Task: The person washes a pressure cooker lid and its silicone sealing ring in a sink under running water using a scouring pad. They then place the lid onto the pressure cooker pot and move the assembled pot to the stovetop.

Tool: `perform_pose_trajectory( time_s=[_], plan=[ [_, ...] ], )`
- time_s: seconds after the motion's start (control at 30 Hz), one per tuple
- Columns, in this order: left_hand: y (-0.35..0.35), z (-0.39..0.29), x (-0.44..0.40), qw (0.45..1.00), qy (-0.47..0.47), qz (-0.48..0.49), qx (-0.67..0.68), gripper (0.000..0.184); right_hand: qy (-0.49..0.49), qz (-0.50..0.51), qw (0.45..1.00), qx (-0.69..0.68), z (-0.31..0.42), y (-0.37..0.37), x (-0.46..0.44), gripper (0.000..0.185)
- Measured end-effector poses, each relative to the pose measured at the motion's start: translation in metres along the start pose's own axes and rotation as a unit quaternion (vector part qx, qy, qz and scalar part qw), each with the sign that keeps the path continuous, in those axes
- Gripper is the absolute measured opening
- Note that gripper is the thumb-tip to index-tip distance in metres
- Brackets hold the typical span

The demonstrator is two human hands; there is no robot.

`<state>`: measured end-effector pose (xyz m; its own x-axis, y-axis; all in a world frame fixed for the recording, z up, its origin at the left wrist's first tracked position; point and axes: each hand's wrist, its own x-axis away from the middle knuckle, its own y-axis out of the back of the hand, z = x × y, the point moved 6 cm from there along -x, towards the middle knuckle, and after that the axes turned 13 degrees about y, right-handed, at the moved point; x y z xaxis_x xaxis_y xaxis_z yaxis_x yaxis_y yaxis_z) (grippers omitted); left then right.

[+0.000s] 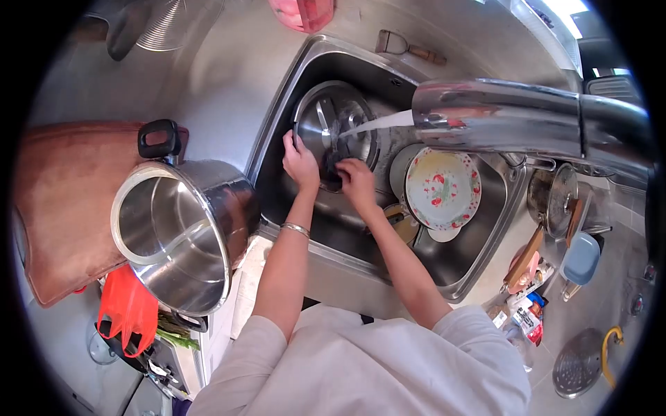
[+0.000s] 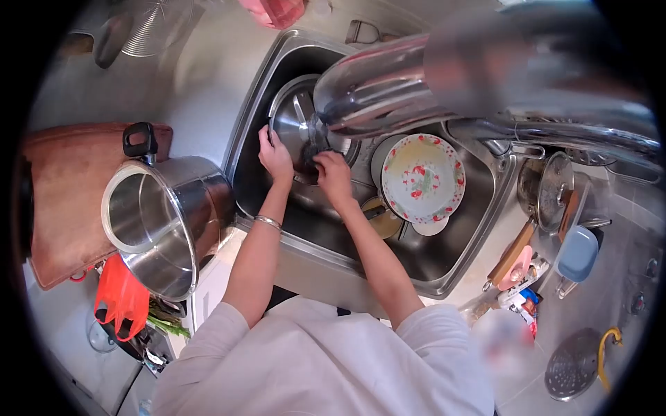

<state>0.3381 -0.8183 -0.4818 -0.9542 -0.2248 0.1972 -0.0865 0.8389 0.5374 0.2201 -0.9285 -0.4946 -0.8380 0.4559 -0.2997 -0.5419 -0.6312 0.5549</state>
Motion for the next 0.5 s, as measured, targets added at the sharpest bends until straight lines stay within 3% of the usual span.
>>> perform_pose_trajectory(
  time_s=[0.13,0.17,0.27,0.4,0.5],
  plan=[
    [0.005,0.0,0.003,1.0,0.002,0.01,0.01,0.021,-0.058,-0.166,0.982,0.063,0.002,0.044,-0.012,0.017],
    [0.005,-0.002,0.003,1.0,-0.005,0.002,0.008,0.022,-0.081,-0.164,0.982,0.054,-0.01,0.041,-0.007,0.02],
    [0.006,0.0,0.001,1.0,-0.016,-0.002,0.006,0.024,-0.074,0.036,0.993,0.087,-0.049,0.0,0.029,0.023],
    [0.011,-0.002,0.0,0.999,-0.042,0.026,-0.008,0.025,-0.08,0.085,0.972,0.206,-0.086,-0.008,-0.006,0.024],
    [0.009,-0.01,-0.004,0.997,-0.07,0.017,-0.016,0.026,-0.031,0.006,0.969,0.245,-0.091,-0.006,-0.046,0.022]
  ],
)
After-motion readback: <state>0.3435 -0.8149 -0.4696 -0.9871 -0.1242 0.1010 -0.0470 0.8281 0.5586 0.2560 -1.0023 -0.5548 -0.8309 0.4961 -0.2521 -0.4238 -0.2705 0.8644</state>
